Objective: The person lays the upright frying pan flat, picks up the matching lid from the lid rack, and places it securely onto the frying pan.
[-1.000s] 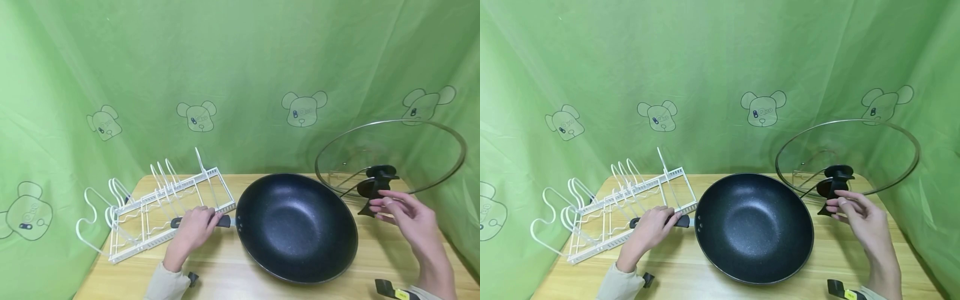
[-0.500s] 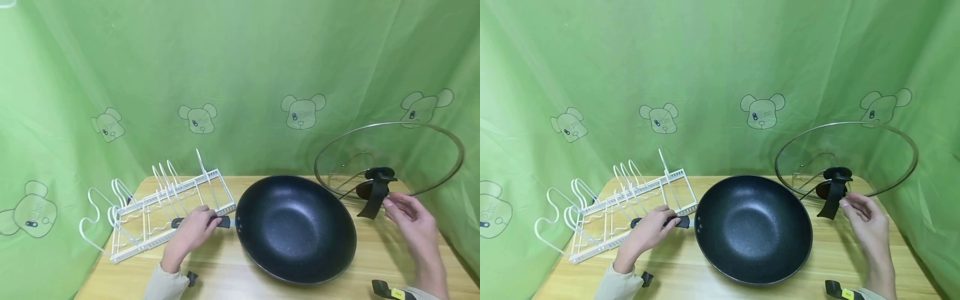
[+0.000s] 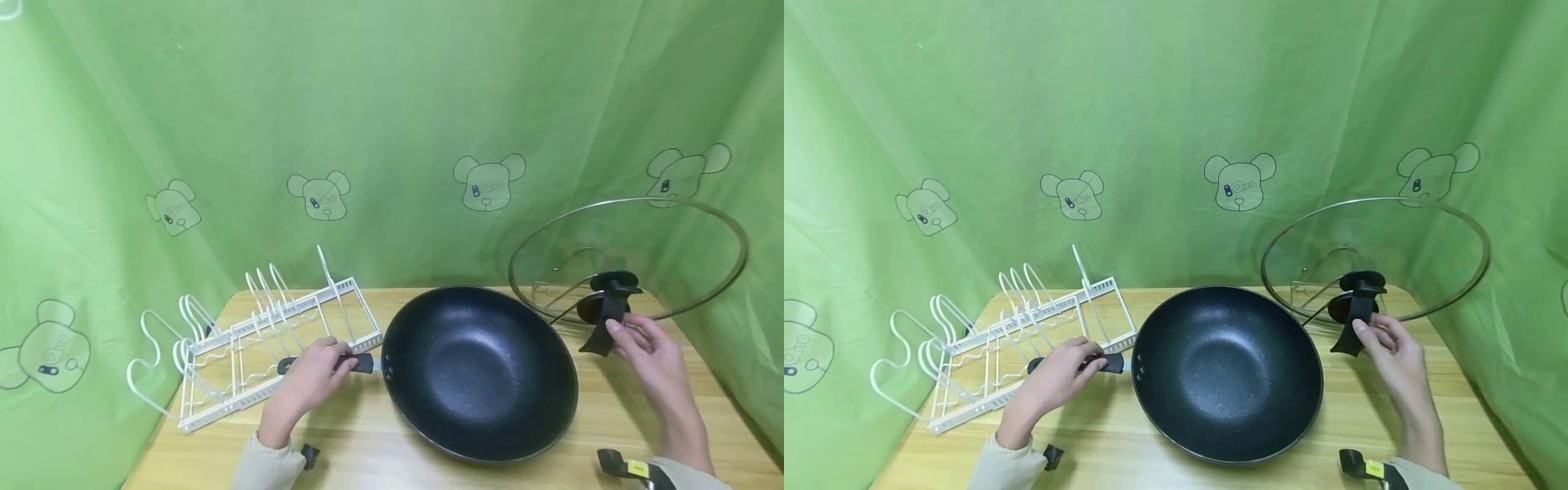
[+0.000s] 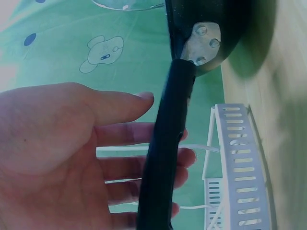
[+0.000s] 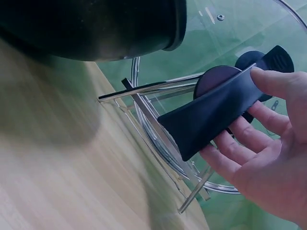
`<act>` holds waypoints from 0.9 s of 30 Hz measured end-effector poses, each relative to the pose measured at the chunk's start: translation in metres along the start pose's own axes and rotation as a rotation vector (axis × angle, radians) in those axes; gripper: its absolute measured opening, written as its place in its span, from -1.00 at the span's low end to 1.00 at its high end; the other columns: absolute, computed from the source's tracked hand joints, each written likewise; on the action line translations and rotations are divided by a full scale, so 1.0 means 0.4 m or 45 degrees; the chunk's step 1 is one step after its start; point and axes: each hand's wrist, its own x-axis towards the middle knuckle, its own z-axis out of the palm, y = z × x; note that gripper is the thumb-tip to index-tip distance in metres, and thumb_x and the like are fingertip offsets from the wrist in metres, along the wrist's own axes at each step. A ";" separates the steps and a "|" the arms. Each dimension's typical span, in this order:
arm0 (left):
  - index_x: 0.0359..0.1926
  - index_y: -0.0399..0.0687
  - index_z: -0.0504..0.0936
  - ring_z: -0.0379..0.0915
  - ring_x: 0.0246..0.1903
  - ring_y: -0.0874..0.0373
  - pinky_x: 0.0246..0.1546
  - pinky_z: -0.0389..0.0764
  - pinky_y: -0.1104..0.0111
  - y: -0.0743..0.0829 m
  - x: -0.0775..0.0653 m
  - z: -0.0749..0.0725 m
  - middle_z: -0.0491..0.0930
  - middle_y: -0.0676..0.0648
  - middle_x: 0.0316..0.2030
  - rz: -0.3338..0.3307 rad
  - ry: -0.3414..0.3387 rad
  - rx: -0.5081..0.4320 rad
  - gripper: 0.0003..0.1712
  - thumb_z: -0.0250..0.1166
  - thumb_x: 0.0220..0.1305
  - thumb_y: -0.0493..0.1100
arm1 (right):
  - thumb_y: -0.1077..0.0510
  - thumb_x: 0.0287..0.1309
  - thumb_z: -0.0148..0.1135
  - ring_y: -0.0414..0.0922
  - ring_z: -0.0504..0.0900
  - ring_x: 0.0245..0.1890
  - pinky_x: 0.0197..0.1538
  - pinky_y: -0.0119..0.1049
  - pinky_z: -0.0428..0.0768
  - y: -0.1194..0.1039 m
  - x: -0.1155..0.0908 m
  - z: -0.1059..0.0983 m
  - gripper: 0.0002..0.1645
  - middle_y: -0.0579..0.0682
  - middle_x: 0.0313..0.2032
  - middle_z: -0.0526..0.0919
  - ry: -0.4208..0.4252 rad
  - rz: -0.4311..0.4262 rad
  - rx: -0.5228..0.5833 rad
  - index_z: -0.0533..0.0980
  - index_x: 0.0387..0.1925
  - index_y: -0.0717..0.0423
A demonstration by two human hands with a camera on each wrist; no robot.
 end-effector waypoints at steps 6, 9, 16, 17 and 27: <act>0.00 -0.14 0.69 0.52 -0.28 0.13 -0.21 0.62 0.19 0.006 -0.008 -0.012 0.61 -0.01 -0.24 0.039 0.072 -0.023 -0.74 0.32 0.43 -0.08 | 0.14 0.48 0.20 -0.41 0.71 -0.12 -0.07 -0.61 0.58 0.015 0.018 0.014 -0.79 -0.17 -0.18 0.80 -0.111 -0.032 0.051 0.47 0.07 -0.03; 0.05 -0.12 0.67 0.56 -0.26 0.14 -0.18 0.65 0.22 0.016 -0.004 -0.023 0.64 -0.02 -0.18 0.098 0.134 -0.081 -0.75 0.31 0.44 -0.12 | 0.12 0.49 0.18 -0.40 0.72 -0.10 -0.05 -0.59 0.59 0.023 0.027 0.017 -0.78 -0.13 -0.17 0.80 -0.117 -0.039 0.097 0.47 0.08 0.01; 0.08 -0.08 0.65 0.58 -0.19 0.18 -0.14 0.66 0.29 0.054 0.035 -0.040 0.66 -0.02 -0.09 0.229 0.141 -0.206 -0.75 0.24 0.49 -0.12 | 0.13 0.50 0.15 -0.29 0.76 -0.15 -0.05 -0.53 0.62 0.035 0.029 0.009 -0.82 -0.07 -0.20 0.80 -0.133 -0.024 0.227 0.48 0.05 0.02; 0.09 -0.08 0.65 0.59 -0.18 0.17 -0.13 0.66 0.28 0.060 0.042 -0.040 0.66 -0.03 -0.08 0.233 0.137 -0.232 -0.75 0.24 0.50 -0.12 | 0.14 0.51 0.15 -0.29 0.76 -0.15 -0.05 -0.52 0.62 0.035 0.029 0.009 -0.84 -0.06 -0.20 0.80 -0.137 -0.025 0.234 0.49 0.04 0.01; 0.16 -0.10 0.61 0.57 -0.14 0.24 -0.04 0.65 0.25 0.141 0.132 -0.029 0.65 0.02 -0.09 0.328 0.062 -0.443 -0.70 0.21 0.52 -0.13 | 0.15 0.52 0.12 -0.21 0.78 -0.15 -0.08 -0.45 0.66 0.038 0.036 0.008 -0.78 -0.03 -0.18 0.80 -0.184 -0.045 0.268 0.55 0.09 0.01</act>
